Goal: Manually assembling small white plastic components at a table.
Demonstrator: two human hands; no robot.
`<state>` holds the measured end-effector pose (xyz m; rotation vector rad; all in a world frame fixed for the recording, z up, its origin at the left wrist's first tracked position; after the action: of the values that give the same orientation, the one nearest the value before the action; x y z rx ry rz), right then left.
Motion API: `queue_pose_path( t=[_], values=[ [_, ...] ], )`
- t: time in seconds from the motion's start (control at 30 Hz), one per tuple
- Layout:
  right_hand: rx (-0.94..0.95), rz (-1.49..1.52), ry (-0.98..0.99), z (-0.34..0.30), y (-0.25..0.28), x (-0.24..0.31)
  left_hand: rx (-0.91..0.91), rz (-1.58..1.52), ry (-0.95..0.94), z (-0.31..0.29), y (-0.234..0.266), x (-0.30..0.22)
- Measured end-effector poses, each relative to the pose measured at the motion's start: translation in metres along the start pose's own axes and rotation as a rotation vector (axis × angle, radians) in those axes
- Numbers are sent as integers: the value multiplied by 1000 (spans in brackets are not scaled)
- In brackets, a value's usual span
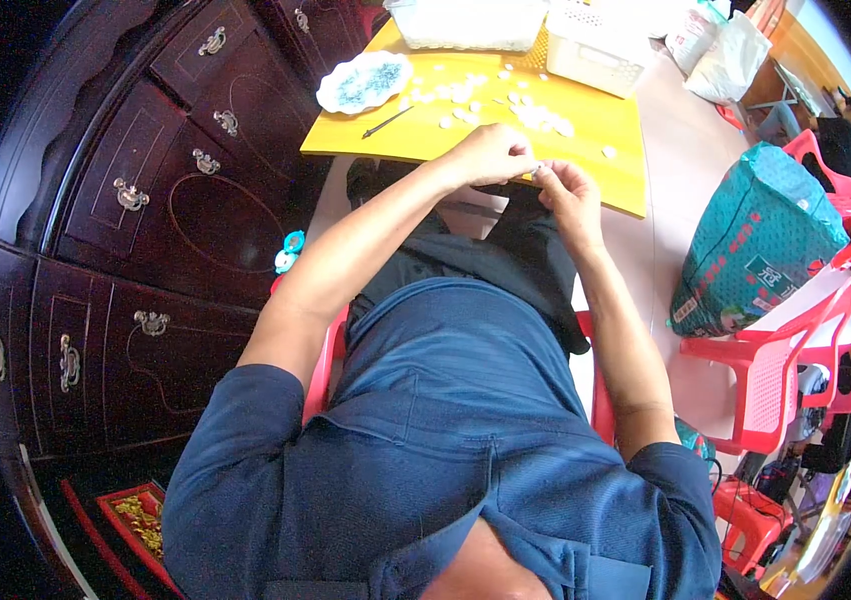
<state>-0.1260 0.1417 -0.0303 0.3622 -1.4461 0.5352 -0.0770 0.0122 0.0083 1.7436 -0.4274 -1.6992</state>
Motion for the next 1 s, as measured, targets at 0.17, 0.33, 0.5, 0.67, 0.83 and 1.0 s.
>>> queue_pose_path(
  t=[0.17, 0.33, 0.5, 0.67, 0.83, 1.0],
  values=[
    [-7, 8, -74, 4, 5, -8, -207, 165, -232, -16, 4, -26],
    [23, 235, -213, 2, -1, -19, -410, 348, -444, -32, 3, -55],
    [45, 313, -295, 3, -1, -31, -337, 419, -443, -30, -6, -56],
    [66, 330, -383, 0, -1, -35, -334, 429, -476, -30, -6, -52],
    [62, 332, -388, -5, -5, -30, -271, 435, -473, -29, -5, -51],
    [82, 354, -358, 2, -1, -34, -372, 433, -472, -34, 2, -57]
  ],
)
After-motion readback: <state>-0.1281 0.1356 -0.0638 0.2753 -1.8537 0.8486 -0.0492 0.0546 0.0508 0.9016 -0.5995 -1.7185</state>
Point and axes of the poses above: each hand's wrist, its own z-axis towards the middle knuckle, its own y-axis out of the back of the hand, x = y × z, the point moved 9 cm from there along z, towards the middle knuckle, and after that the axes turned 7 degrees about -x, right-handed, at the moved point
